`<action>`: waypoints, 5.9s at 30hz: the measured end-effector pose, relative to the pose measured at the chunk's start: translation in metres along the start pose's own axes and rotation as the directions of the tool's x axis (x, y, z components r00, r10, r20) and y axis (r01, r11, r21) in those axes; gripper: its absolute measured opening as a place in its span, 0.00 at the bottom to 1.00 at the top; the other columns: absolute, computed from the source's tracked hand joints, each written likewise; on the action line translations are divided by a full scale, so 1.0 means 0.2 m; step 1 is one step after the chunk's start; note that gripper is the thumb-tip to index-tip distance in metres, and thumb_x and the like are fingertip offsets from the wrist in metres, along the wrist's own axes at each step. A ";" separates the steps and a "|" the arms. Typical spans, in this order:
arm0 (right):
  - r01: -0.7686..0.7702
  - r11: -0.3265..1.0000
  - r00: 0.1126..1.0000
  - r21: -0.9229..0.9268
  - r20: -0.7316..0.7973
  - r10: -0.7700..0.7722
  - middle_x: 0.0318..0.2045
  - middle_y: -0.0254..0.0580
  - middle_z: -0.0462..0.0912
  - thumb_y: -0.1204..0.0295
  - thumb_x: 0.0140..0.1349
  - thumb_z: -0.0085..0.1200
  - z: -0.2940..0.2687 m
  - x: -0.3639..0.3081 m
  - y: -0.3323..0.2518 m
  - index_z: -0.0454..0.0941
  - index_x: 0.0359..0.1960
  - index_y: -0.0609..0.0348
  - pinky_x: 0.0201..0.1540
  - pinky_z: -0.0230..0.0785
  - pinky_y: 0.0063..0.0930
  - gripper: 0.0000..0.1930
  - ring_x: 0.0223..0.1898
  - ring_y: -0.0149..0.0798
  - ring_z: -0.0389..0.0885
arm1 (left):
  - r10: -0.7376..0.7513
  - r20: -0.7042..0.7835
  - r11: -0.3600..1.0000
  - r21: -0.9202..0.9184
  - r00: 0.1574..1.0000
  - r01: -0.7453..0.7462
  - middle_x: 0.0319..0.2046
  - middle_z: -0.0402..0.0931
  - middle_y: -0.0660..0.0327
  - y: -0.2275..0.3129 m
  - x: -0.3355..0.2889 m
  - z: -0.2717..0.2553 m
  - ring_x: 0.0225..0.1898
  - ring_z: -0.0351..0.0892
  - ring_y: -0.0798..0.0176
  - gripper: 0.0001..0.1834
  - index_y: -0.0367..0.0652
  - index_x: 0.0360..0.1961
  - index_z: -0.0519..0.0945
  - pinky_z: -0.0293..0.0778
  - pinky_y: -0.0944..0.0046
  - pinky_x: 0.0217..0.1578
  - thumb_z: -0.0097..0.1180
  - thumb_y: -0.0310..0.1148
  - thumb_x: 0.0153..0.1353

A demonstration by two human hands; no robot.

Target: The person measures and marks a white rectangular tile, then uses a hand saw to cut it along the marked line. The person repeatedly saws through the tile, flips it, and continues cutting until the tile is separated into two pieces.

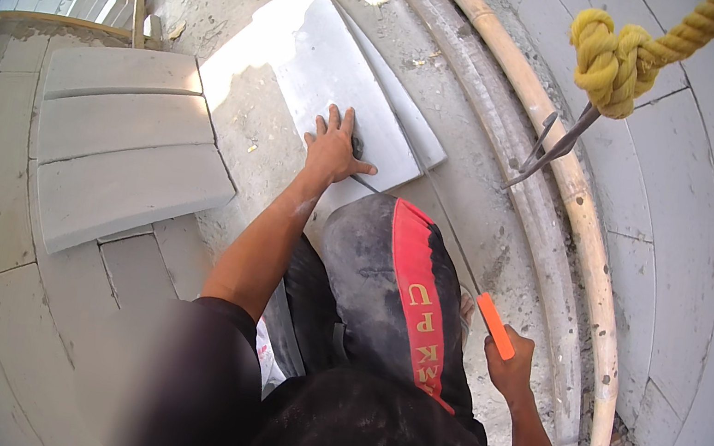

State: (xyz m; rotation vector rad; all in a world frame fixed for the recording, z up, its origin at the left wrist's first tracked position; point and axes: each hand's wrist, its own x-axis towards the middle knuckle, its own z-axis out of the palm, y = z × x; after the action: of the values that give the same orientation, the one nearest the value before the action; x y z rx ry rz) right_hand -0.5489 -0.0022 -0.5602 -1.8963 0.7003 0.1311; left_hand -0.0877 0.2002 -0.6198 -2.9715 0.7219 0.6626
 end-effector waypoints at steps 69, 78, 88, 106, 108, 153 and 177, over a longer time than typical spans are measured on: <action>0.089 0.914 0.994 -0.397 -0.021 -0.106 0.70 0.50 0.74 0.54 0.75 0.57 -0.07 0.69 0.12 0.72 0.71 0.63 0.66 0.69 0.43 0.31 0.68 0.46 0.75 | -0.852 0.236 0.273 -0.562 0.467 0.781 0.65 0.72 0.48 -1.17 -0.81 0.92 0.69 0.71 0.38 0.45 0.45 0.68 0.74 0.72 0.38 0.66 0.81 0.49 0.52; 0.130 0.985 0.985 0.117 -0.128 -0.115 0.64 0.52 0.82 0.58 0.78 0.55 -0.50 0.87 -1.11 0.72 0.72 0.65 0.66 0.74 0.40 0.29 0.63 0.45 0.82 | -0.881 -0.199 0.336 -0.901 0.428 0.274 0.67 0.73 0.42 -0.95 -0.76 0.77 0.70 0.70 0.40 0.45 0.37 0.72 0.71 0.69 0.44 0.70 0.75 0.48 0.60; 0.050 0.971 0.979 -0.234 -0.179 -0.094 0.67 0.72 0.76 0.52 0.70 0.64 0.96 1.73 -1.22 0.74 0.69 0.72 0.72 0.67 0.50 0.37 0.71 0.64 0.74 | -0.663 0.142 -0.089 -0.990 0.735 0.111 0.72 0.65 0.29 -0.28 -0.24 0.54 0.75 0.66 0.34 0.61 0.24 0.78 0.58 0.63 0.46 0.75 0.67 0.66 0.63; 0.000 0.997 0.996 -0.076 0.090 0.006 0.53 0.54 0.88 0.46 0.78 0.55 0.92 1.86 -0.61 0.84 0.57 0.76 0.60 0.76 0.41 0.34 0.53 0.47 0.86 | -0.265 0.304 -0.408 -0.895 0.915 0.179 0.61 0.80 0.44 -0.35 -0.39 0.33 0.60 0.83 0.54 0.49 0.28 0.71 0.69 0.79 0.55 0.61 0.75 0.55 0.63; -0.133 0.985 0.973 0.109 0.205 0.109 0.54 0.54 0.87 0.47 0.78 0.56 0.87 1.80 -0.77 0.84 0.57 0.76 0.59 0.77 0.39 0.34 0.52 0.45 0.86 | -0.250 0.335 -0.362 -0.903 0.908 0.234 0.59 0.81 0.45 -0.41 -0.44 0.29 0.58 0.84 0.54 0.46 0.28 0.69 0.71 0.80 0.55 0.59 0.74 0.54 0.64; 0.269 0.859 0.671 0.435 0.555 -0.491 0.63 0.51 0.79 0.39 0.66 0.65 1.73 1.53 -3.19 0.72 0.72 0.61 0.68 0.69 0.47 0.44 0.67 0.49 0.74 | -0.502 -0.864 0.858 -0.503 0.038 -0.104 0.60 0.72 0.50 -1.19 -1.02 -1.13 0.64 0.71 0.44 0.33 0.48 0.61 0.82 0.72 0.48 0.64 0.82 0.33 0.53; 0.428 0.893 0.879 0.136 -0.294 -0.376 0.53 0.50 0.88 0.67 0.75 0.62 0.00 1.10 -1.79 0.81 0.64 0.66 0.61 0.75 0.37 0.21 0.55 0.43 0.87 | -0.261 -0.957 0.822 -0.154 0.123 0.549 0.67 0.81 0.52 -2.01 -0.94 -1.27 0.77 0.67 0.41 0.33 0.53 0.60 0.87 0.43 0.21 0.77 0.68 0.64 0.63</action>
State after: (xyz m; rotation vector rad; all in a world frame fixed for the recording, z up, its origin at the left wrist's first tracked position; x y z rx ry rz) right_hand -0.1807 0.0037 -0.3580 -1.8406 0.4521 -0.4485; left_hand 0.0404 0.6142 -0.3462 -2.7409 -0.1850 -1.3671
